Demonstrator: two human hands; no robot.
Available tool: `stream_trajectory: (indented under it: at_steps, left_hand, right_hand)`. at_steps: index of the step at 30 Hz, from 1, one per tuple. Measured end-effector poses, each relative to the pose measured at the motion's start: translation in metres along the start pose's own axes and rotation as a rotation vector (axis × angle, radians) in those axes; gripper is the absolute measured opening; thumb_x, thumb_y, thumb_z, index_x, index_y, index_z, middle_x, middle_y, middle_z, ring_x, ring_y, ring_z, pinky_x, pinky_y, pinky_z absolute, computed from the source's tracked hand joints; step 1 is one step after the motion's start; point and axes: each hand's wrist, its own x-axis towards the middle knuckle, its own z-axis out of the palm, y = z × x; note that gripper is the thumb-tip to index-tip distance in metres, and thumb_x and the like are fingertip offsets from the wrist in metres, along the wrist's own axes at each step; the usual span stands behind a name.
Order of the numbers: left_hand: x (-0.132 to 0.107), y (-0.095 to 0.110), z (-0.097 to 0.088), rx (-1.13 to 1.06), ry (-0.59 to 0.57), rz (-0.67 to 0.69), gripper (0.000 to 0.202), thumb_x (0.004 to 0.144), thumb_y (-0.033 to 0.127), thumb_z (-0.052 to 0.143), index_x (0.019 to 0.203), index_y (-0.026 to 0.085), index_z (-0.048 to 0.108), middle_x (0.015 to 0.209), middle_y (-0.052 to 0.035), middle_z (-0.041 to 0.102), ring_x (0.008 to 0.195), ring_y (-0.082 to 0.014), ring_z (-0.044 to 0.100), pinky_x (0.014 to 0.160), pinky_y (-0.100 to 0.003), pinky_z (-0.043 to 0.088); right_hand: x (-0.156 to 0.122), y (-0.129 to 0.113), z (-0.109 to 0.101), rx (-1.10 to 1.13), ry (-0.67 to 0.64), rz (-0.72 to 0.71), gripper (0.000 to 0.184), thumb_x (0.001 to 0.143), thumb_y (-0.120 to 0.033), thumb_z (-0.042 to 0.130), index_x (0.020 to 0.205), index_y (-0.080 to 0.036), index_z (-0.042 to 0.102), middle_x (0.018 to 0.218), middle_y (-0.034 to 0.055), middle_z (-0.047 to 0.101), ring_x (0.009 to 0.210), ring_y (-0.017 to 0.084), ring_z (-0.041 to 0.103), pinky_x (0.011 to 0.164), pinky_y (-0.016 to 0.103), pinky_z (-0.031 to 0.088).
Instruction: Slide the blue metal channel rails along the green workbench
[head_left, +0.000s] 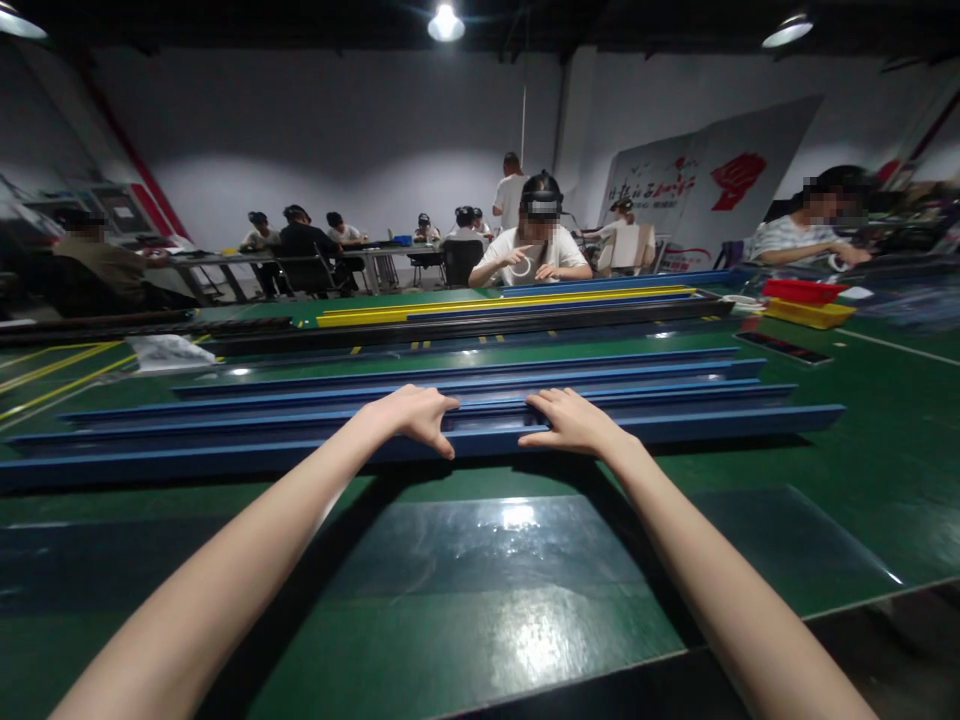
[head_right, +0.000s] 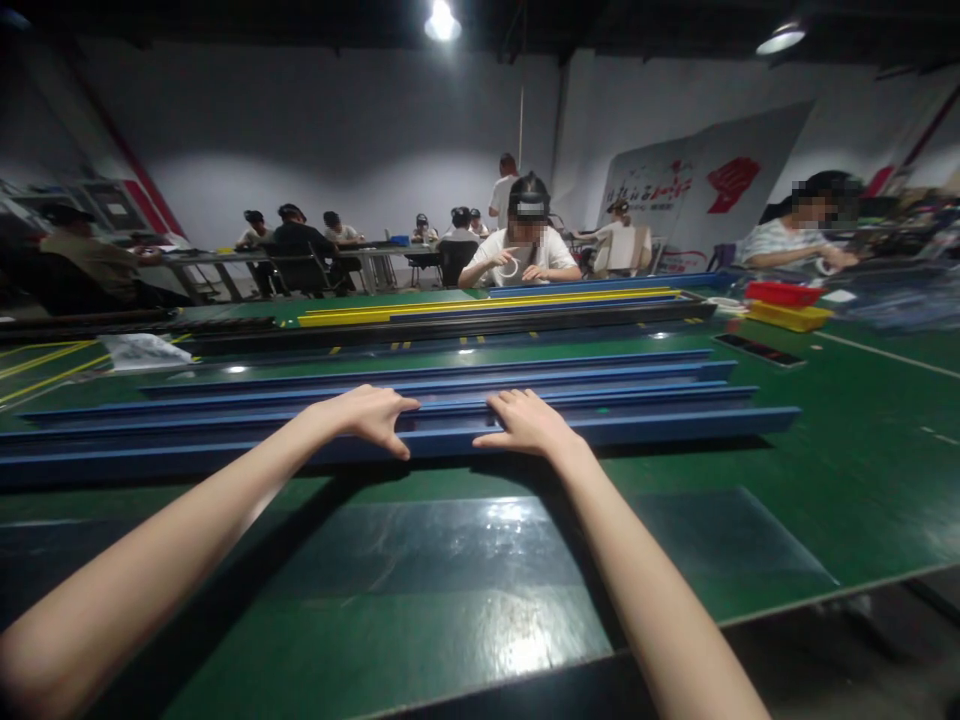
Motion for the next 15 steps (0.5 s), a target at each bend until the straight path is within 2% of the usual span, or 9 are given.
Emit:
stream_trajectory:
  at_steps: [7,15]
  left_hand:
    - [-0.001,0.003,0.009,0.009,-0.015,-0.012,0.09,0.049,0.07,0.057,0.124,0.024,0.044,0.096,-0.0061,0.066,0.09,-0.0257,0.06,0.069,-0.027,0.044]
    - [-0.002,0.005,0.014,0.016,-0.006,-0.006,0.087,0.048,0.07,0.057,0.122,0.025,0.047,0.1,-0.0069,0.065,0.091,-0.026,0.06,0.07,-0.028,0.043]
  right_hand:
    - [-0.004,-0.003,0.013,-0.004,-0.009,0.006,0.073,0.073,-0.068,0.039,0.119,-0.012,0.049,0.111,0.0157,0.057,0.1,0.028,0.053,0.084,0.038,0.036]
    - [-0.01,-0.006,0.017,-0.012,0.001,0.0,0.07,0.075,-0.066,0.038,0.117,-0.011,0.05,0.11,0.016,0.058,0.1,0.028,0.053,0.083,0.037,0.037]
